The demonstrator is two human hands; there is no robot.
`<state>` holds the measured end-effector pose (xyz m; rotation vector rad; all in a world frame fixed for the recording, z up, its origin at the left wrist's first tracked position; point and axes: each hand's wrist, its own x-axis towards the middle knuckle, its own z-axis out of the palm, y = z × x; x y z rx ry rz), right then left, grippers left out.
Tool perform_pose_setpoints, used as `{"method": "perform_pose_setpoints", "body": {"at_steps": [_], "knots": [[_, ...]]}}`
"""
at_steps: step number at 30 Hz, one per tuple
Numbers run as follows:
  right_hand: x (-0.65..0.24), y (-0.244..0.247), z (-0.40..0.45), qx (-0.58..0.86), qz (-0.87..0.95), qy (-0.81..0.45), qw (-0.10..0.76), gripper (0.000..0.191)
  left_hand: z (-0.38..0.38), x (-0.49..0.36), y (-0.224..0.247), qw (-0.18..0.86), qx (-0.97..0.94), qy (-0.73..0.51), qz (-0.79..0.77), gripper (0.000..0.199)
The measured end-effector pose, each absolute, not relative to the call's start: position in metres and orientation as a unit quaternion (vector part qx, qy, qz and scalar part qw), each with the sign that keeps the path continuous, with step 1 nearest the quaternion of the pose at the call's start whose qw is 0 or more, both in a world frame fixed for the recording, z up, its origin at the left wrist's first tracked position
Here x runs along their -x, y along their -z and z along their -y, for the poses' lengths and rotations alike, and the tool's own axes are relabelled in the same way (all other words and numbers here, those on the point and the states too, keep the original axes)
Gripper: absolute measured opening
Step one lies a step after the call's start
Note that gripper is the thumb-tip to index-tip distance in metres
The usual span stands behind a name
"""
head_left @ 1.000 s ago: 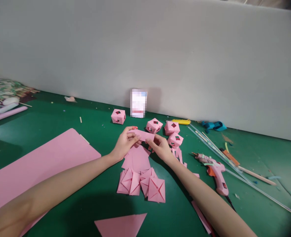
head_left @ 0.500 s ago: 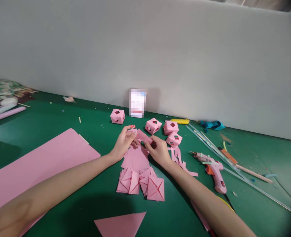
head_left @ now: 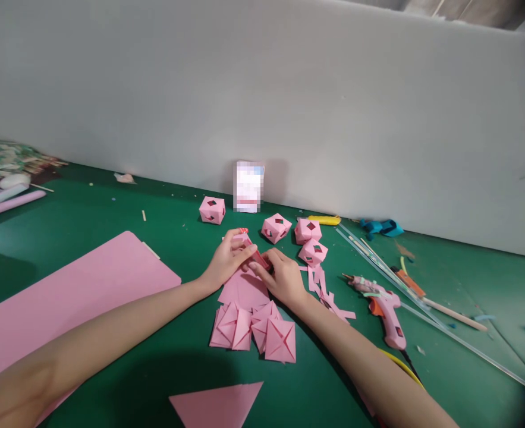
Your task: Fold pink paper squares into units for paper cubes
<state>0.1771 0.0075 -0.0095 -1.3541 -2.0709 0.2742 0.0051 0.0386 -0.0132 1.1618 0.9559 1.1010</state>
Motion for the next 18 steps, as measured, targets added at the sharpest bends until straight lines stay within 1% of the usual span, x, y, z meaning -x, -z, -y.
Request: {"method": "perform_pose_setpoints", "body": {"at_steps": [5, 11, 15, 18], "knots": [[-0.1788, 0.0061, -0.0095, 0.507, 0.749, -0.217, 0.368, 0.031, -0.0372, -0.0045, 0.0099, 0.599, -0.508, -0.467, -0.407, 0.06], [-0.1793, 0.0049, -0.0128, 0.508, 0.669, -0.361, 0.405, 0.028, -0.0366, -0.0044, 0.0086, 0.599, -0.52, -0.452, -0.409, 0.064], [-0.1775, 0.0019, -0.0127, 0.503, 0.652, -0.392, 0.409, 0.021, -0.0359, -0.004, 0.0113, 0.584, -0.554, -0.45, -0.387, 0.064], [-0.177, 0.0023, -0.0138, 0.503, 0.646, -0.404, 0.409, 0.023, -0.0362, -0.0036, 0.0133, 0.564, -0.584, -0.449, -0.374, 0.065]]}}
